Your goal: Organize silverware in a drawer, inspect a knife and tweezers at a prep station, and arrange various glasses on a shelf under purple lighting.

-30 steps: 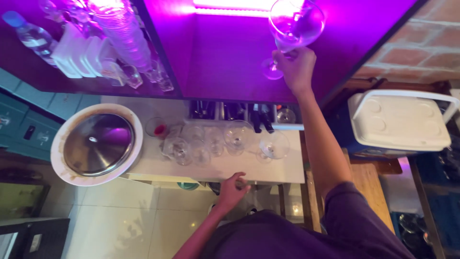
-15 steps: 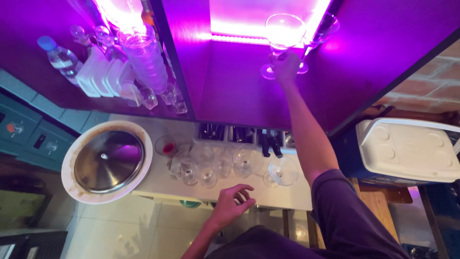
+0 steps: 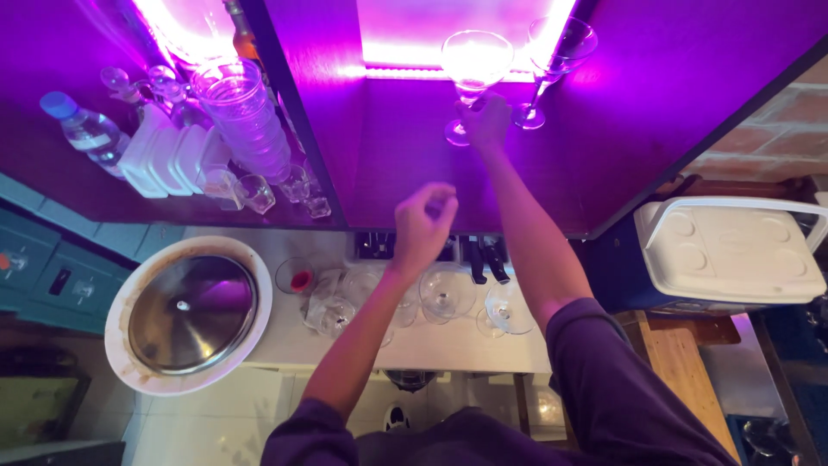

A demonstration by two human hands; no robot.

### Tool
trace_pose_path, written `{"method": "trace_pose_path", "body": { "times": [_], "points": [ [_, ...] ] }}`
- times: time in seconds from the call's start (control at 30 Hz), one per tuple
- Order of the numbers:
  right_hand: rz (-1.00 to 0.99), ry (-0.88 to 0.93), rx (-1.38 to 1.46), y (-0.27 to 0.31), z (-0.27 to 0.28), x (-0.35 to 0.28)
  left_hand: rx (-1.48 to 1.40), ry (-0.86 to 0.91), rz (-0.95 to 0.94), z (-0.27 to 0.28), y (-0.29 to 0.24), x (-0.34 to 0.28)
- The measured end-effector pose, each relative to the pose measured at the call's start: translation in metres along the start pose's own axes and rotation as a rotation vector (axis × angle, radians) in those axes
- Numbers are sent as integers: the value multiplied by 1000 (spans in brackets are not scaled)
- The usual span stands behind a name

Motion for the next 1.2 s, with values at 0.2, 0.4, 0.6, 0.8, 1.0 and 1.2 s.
{"method": "trace_pose_path", "body": {
  "times": [0.2,0.4,0.6,0.8,1.0,1.2],
  "points": [
    [-45,-41,-33,-9,-15,-2,118,-77,-63,-27,46,78],
    [37,9,0,6,22,-24,209,-48,-17,-44,57,122],
    [-162,-190,-48,-57,67,-28,381,-12,47,-75,82,148],
    [-114,-214,-63,-96,72,1,362,-78,82,-104,102,163],
    [53,-169,-188,-129,50,20,414,-92,144,-120,108,182],
    [-46,-36,-149,-120,53,33,533,-41,149,-146,138,223]
  ]
}}
Point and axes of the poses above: each hand's wrist, its own x-axis towards the middle knuckle, its own z-axis out of the back of the hand, y = z × x, the point moved 3 cm from there along x, towards the middle knuckle, and after that the axes turned 7 degrees about z, right-handed, at the moved point
